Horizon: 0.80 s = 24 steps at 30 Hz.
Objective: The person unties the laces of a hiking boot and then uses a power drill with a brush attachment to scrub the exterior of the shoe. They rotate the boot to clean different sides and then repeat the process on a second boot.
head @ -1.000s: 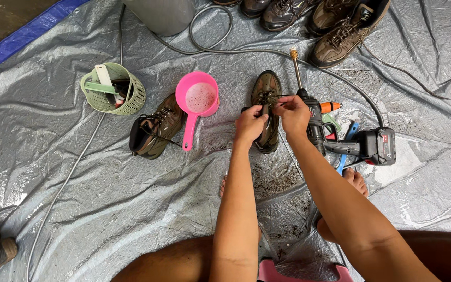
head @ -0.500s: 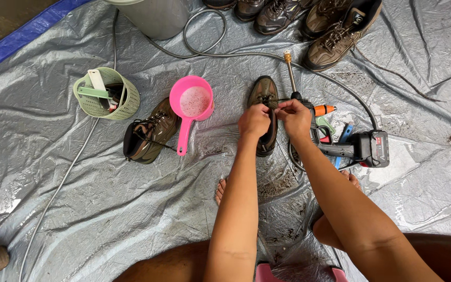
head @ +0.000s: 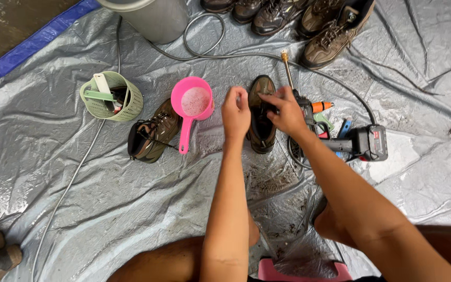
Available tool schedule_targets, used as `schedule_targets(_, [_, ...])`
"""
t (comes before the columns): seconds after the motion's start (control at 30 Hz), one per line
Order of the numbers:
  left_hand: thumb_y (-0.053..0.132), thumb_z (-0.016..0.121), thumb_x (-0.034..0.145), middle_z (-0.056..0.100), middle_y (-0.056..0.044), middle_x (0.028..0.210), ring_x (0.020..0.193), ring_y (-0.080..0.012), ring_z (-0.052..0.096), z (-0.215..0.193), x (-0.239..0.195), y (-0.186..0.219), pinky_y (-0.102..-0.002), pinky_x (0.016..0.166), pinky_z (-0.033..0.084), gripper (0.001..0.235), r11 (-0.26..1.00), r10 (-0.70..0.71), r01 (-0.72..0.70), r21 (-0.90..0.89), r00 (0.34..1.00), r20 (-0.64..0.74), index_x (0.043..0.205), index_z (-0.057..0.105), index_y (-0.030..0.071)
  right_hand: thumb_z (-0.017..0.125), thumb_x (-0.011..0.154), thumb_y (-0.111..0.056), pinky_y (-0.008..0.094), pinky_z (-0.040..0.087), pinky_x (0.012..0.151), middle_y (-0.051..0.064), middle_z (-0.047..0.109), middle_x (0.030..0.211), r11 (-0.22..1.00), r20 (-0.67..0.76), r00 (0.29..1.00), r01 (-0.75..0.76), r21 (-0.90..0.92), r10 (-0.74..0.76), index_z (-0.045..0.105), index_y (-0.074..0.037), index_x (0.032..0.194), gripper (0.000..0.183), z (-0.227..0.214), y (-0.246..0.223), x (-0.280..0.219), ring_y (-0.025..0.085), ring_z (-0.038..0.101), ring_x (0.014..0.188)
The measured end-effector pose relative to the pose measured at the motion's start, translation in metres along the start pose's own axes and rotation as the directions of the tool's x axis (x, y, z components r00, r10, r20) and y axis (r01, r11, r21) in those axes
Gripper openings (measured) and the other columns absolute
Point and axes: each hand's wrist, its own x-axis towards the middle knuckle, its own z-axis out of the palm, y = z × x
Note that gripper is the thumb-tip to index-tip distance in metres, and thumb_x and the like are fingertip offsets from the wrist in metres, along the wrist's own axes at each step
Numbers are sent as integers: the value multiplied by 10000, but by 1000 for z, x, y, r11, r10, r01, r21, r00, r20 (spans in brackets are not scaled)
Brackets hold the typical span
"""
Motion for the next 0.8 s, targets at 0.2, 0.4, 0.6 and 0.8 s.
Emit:
schedule_targets(0.2, [89, 591, 1042, 812, -191, 1114, 1143, -423, 740, -2, 25, -37, -560, 982, 577, 342, 993, -83, 92, -77, 991, 105, 1369, 685, 67, 834, 953, -185, 526, 589, 807, 132, 799, 947, 982, 100, 979, 172, 80, -180, 836, -129, 1049, 111, -32, -9, 2, 423, 736, 961])
schedule_targets(0.4, [191, 478, 1129, 749, -112, 1435, 1420, -348, 632, 55, -12, -138, -480, 1196, 488, 480, 901, -404, 426, 82, 756, 515, 1583, 624, 140, 892, 902, -233, 521, 592, 893, 76, 814, 998, 979, 315, 927, 202, 41, -204, 804, -118, 870, 148, -55, -25, 1, 374, 747, 978])
schedule_targets(0.6, [286, 608, 1006, 814, -82, 1233, 1272, -306, 724, 50, -13, -150, -445, 1068, 580, 359, 862, -504, 453, 229, 714, 486, 1297, 808, 216, 851, 961, -204, 433, 580, 817, 59, 838, 989, 968, 376, 892, 221, 120, -250, 696, -93, 581, 426, -70, -36, 7, 320, 743, 964])
schedule_targets(0.8, [231, 453, 996, 643, -288, 1514, 1446, -480, 581, 32, -7, -126, -592, 1248, 456, 530, 858, -504, 287, 426, 632, 589, 1449, 640, 29, 876, 807, -315, 479, 527, 734, 21, 707, 766, 876, 415, 860, 418, -240, -297, 613, -143, 564, 397, -23, -10, 14, 336, 676, 864])
